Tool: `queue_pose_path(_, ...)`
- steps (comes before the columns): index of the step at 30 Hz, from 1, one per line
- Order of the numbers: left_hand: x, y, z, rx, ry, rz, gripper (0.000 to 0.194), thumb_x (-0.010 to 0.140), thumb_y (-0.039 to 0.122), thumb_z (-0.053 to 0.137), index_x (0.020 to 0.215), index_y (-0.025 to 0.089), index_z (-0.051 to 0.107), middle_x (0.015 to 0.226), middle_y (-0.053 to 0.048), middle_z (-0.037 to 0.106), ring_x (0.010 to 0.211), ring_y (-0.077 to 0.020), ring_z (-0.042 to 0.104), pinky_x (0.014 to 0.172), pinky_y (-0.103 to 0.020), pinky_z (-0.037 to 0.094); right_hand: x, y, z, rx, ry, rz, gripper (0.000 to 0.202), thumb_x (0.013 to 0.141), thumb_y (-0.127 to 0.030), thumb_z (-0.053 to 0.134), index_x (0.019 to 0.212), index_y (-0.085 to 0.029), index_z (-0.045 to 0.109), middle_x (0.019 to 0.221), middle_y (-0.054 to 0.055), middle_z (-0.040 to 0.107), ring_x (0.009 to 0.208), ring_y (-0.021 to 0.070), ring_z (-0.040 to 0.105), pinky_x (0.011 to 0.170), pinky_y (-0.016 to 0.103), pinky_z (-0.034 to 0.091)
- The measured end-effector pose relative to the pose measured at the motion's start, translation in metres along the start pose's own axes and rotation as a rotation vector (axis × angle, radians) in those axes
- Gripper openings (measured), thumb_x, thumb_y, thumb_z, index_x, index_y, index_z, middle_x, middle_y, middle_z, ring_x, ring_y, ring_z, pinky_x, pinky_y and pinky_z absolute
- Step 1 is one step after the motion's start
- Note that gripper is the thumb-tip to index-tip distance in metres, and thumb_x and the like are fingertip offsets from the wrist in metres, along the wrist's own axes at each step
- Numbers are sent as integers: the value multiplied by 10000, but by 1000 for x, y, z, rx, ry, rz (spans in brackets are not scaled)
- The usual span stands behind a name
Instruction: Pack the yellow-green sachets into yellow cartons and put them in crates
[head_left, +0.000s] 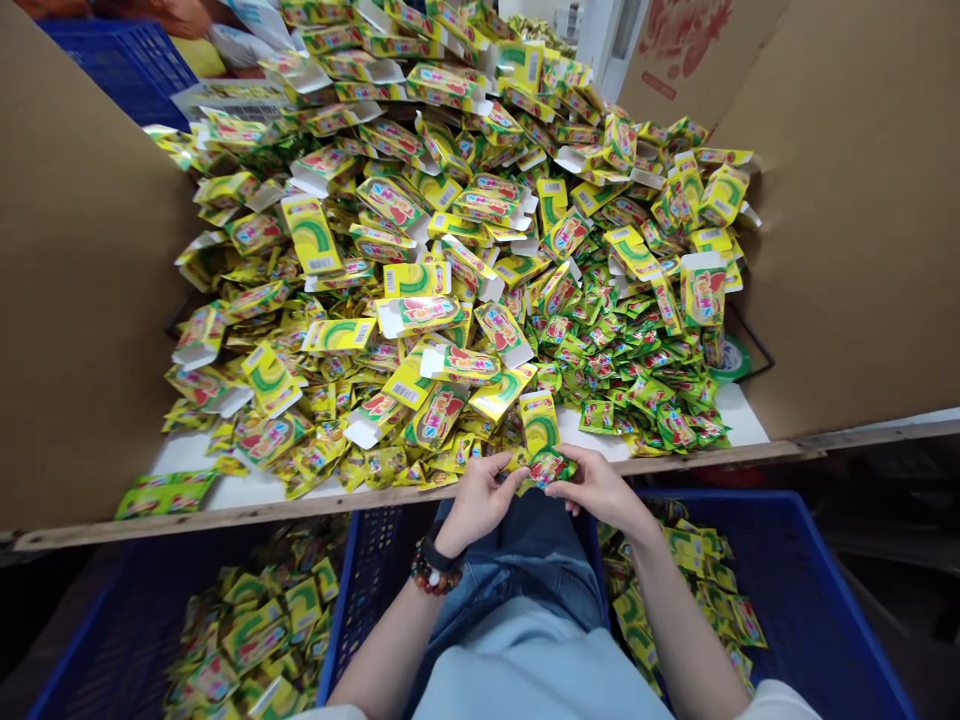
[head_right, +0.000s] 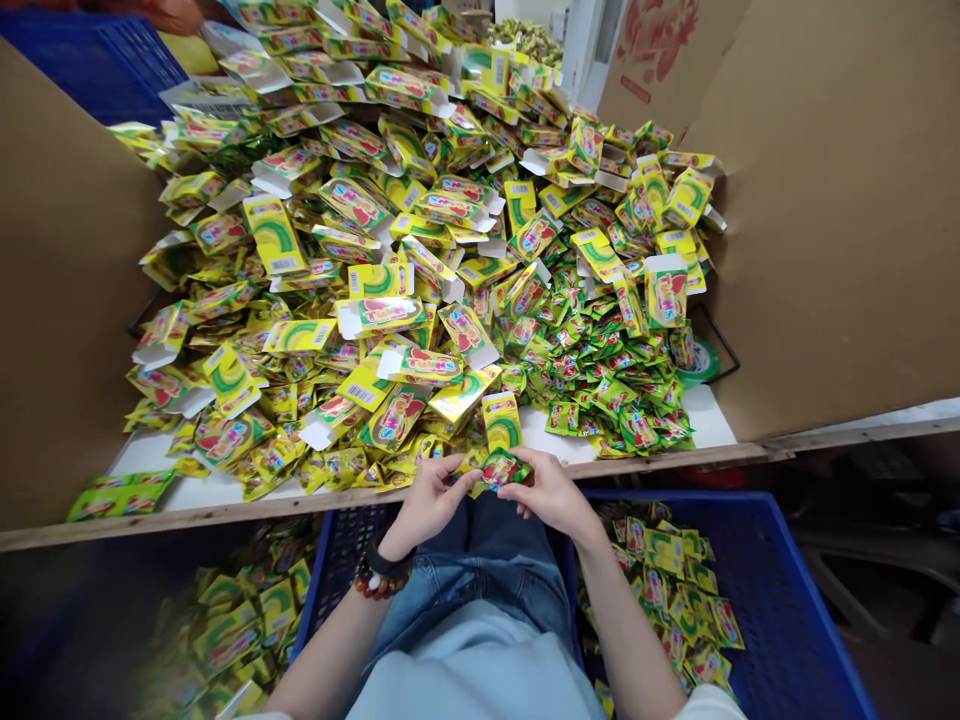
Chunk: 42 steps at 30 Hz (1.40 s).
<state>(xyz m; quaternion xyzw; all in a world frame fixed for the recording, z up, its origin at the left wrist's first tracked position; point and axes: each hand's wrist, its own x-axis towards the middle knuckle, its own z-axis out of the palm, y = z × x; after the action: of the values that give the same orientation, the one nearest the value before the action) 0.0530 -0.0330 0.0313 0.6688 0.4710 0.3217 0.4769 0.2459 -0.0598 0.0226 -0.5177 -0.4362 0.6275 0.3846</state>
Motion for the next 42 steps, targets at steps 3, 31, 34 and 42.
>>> queue_pose_path(3, 1, -2, -2, -20, 23, -2, 434, 867, 493, 558, 593, 157, 546, 532, 41, 426, 526, -90, 331, 502, -218, 254, 3, -6, -4, -120, 43, -124, 479, 631, -302, 833, 1086, -213, 712, 824, 14, 723, 606, 144, 652, 526, 236, 539)
queue_pose_path(31, 57, 10, -12, 986, 235, 336, 265, 868, 120, 520, 1111, 178, 609, 1150, -148, 608, 1065, -297, 537, 859, -413, 457, 6, 12, 12, 313, 581, -171, 339, 581, -378, 854, 780, -176, 668, 706, -12, 689, 639, 147, 625, 615, 275, 542)
queue_pose_path(34, 71, 6, -16, 1078, 178, 350, 324, 874, 55, 445, 1129, 165, 612, 1105, -155, 621, 1020, -280, 561, 817, -396, 472, 8, 12, 6, 355, 656, -189, 387, 591, -408, 842, 817, -194, 613, 763, -9, 682, 645, 144, 627, 549, 249, 522)
queue_pose_path(42, 50, 10, -25, 509, 475, 329, 327, 960, 224, 427, 1253, 177, 564, 1165, -116, 638, 1076, -225, 593, 926, -348, 469, 16, -1, 14, 393, 725, -340, 372, 696, -430, 765, 938, -216, 581, 858, 8, 670, 754, 151, 644, 714, 295, 543)
